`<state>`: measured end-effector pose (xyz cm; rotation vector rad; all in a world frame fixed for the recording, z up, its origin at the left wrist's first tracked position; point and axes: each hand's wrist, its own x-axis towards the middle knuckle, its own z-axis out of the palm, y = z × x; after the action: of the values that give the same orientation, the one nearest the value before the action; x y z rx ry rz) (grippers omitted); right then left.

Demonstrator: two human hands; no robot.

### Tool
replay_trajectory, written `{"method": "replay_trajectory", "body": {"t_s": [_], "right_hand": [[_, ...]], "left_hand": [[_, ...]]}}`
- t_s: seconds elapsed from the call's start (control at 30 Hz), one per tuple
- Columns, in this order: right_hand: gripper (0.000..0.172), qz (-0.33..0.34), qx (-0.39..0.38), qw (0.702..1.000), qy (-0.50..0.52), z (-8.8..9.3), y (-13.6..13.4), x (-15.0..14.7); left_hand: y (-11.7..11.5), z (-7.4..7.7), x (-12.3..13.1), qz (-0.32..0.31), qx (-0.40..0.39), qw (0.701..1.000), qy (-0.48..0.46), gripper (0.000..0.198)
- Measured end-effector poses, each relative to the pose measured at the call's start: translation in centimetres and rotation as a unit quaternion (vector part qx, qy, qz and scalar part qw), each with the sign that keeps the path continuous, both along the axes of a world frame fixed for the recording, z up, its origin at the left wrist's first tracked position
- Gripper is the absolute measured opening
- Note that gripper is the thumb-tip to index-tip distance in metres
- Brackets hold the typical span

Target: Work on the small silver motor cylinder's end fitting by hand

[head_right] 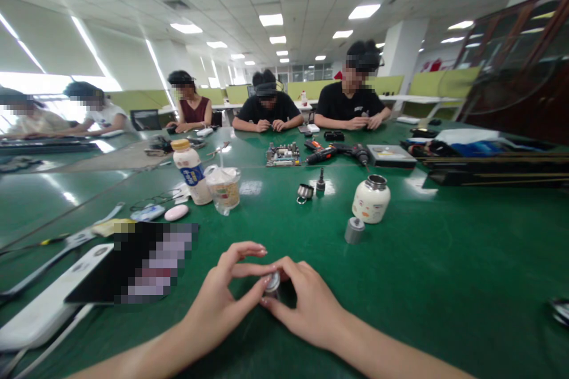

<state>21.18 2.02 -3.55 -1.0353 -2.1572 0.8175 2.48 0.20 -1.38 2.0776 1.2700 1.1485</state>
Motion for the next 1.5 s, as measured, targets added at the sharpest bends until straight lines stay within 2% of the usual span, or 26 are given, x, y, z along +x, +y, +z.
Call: {"method": "replay_trajectory", "body": {"t_s": [0.13,0.33,0.43,0.53,0.67,0.73,0.83,0.93,1.03,1.17,1.4,1.5], "right_hand": [[0.030,0.005,-0.003,1.000,0.000,0.2,-0.1,0.0],[0.025,0.000,-0.006,1.000,0.000,0.3,-0.1,-0.1],[0.026,-0.002,-0.010,1.000,-0.004,0.5,-0.1,-0.1],[0.026,-0.003,-0.017,1.000,-0.005,0.6,-0.2,-0.1],[0.026,-0.004,-0.018,1.000,-0.011,0.6,-0.2,-0.1],[0.027,-0.005,-0.017,1.000,-0.011,0.5,-0.2,0.0],[0.029,-0.006,-0.014,1.000,-0.009,0.4,-0.2,0.0],[0.025,-0.003,-0.009,1.000,-0.009,0.3,-0.2,-0.1],[0.024,0.000,-0.003,1.000,-0.002,0.3,-0.1,-0.1],[0.023,0.006,0.001,1.000,0.004,0.2,0.0,-0.1],[0.021,-0.007,0.013,1.000,0.004,0.0,-0.1,-0.1],[0.039,0.015,0.007,0.999,0.041,0.1,-0.3,0.1]], "left_hand": [[0.1,0.1,0.7,0.049,-0.024,0.998,-0.036,0.009],[0.6,0.1,0.3,0.104,0.010,0.992,-0.073,0.009],[1.3,-0.5,-0.8,0.137,0.010,0.990,-0.039,0.012],[2.1,-1.6,-1.8,0.119,-0.029,0.992,0.023,0.023],[2.7,-2.6,-2.3,0.102,-0.049,0.992,0.061,0.032],[2.6,-2.5,-2.1,0.108,-0.043,0.992,0.053,0.031],[2.1,-1.6,-1.7,0.118,-0.022,0.993,-0.009,0.027],[1.2,-0.6,-1.0,0.089,0.001,0.995,-0.055,0.030],[0.6,-0.2,-0.4,0.054,0.005,0.998,-0.030,0.023],[0.3,-0.1,0.0,0.041,0.004,0.999,-0.004,0.009],[-0.4,0.2,-0.5,-0.031,-0.014,0.999,-0.009,0.032],[-0.6,-0.4,-0.8,-0.033,-0.022,0.999,-0.025,0.046]]}}
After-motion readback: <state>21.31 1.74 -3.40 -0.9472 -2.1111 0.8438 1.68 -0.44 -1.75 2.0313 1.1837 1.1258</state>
